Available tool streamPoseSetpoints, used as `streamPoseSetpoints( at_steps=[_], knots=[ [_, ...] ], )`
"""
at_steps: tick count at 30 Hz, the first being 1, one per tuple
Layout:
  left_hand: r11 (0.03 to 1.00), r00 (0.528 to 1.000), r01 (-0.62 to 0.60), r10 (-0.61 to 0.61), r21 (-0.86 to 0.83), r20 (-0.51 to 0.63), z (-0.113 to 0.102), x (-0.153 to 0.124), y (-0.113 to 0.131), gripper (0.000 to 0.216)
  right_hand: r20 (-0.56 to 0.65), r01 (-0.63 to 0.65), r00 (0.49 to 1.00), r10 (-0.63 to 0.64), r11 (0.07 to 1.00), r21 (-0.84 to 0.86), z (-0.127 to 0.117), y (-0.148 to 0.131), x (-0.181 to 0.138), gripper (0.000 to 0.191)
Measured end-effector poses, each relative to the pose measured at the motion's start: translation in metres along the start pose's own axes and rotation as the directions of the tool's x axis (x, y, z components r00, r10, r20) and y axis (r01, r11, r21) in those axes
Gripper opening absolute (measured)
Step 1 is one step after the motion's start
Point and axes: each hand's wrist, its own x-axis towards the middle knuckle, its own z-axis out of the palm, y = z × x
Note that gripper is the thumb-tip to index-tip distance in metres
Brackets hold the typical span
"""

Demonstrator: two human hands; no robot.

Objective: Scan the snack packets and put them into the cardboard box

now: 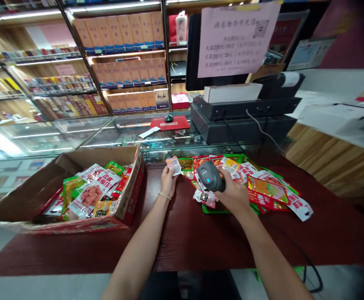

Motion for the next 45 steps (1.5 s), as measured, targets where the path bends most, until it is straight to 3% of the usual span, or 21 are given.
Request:
streamPoseSetpoints(
  at_steps=[4,8,13,25,31,35,38,41,43,45],
  knots=[
    [0.999,1.000,-0.015,0.016,0.049,-0.019,0.001,-0.002,0.003,0.040,0.169,0.086,0.981,-0.090,0.996,0.031,0.007,-0.015,-0.005,0.062],
    [0.998,1.000,0.004,-0.003,0.066,-0.020,0.001,-0.002,0.002,0.042,0.217,0.070,0.973,-0.083,0.995,0.069,0.008,-0.020,-0.007,0.064],
    [0.995,1.000,-0.016,0.017,0.095,-0.005,0.000,-0.001,-0.001,0.041,0.264,0.056,0.961,-0.085,0.992,0.115,0.006,-0.022,-0.006,0.048],
    [0.993,1.000,-0.022,0.024,0.118,-0.013,-0.003,0.000,-0.002,0.046,0.207,0.081,0.973,-0.103,0.990,0.113,0.009,-0.018,-0.008,0.053],
    [0.964,0.987,-0.111,0.135,0.243,-0.085,0.010,-0.002,0.005,0.039,0.179,0.014,0.983,-0.030,0.996,0.085,0.008,-0.028,-0.003,0.047],
    [0.927,0.962,-0.231,0.263,0.296,-0.071,0.032,-0.019,0.044,0.032,0.146,-0.012,0.989,-0.004,0.994,0.112,0.009,-0.031,-0.001,0.044],
    [0.879,0.944,-0.323,0.326,0.352,0.053,0.044,-0.041,0.093,0.031,0.113,-0.023,0.994,0.004,0.985,0.172,0.012,-0.032,-0.002,0.044],
    [0.784,0.903,-0.429,0.358,0.448,0.238,0.038,-0.066,0.152,0.034,0.139,-0.047,0.990,0.012,0.967,0.249,0.014,-0.036,-0.001,0.045],
    [0.646,0.868,-0.495,0.385,0.581,0.313,0.023,-0.082,0.190,0.032,0.170,-0.060,0.985,0.008,0.951,0.302,0.014,-0.043,0.000,0.046],
    [0.392,0.829,-0.502,0.473,0.771,0.298,-0.001,-0.098,0.223,0.030,0.183,-0.060,0.983,-0.007,0.931,0.360,0.014,-0.049,0.000,0.047]
  ],
)
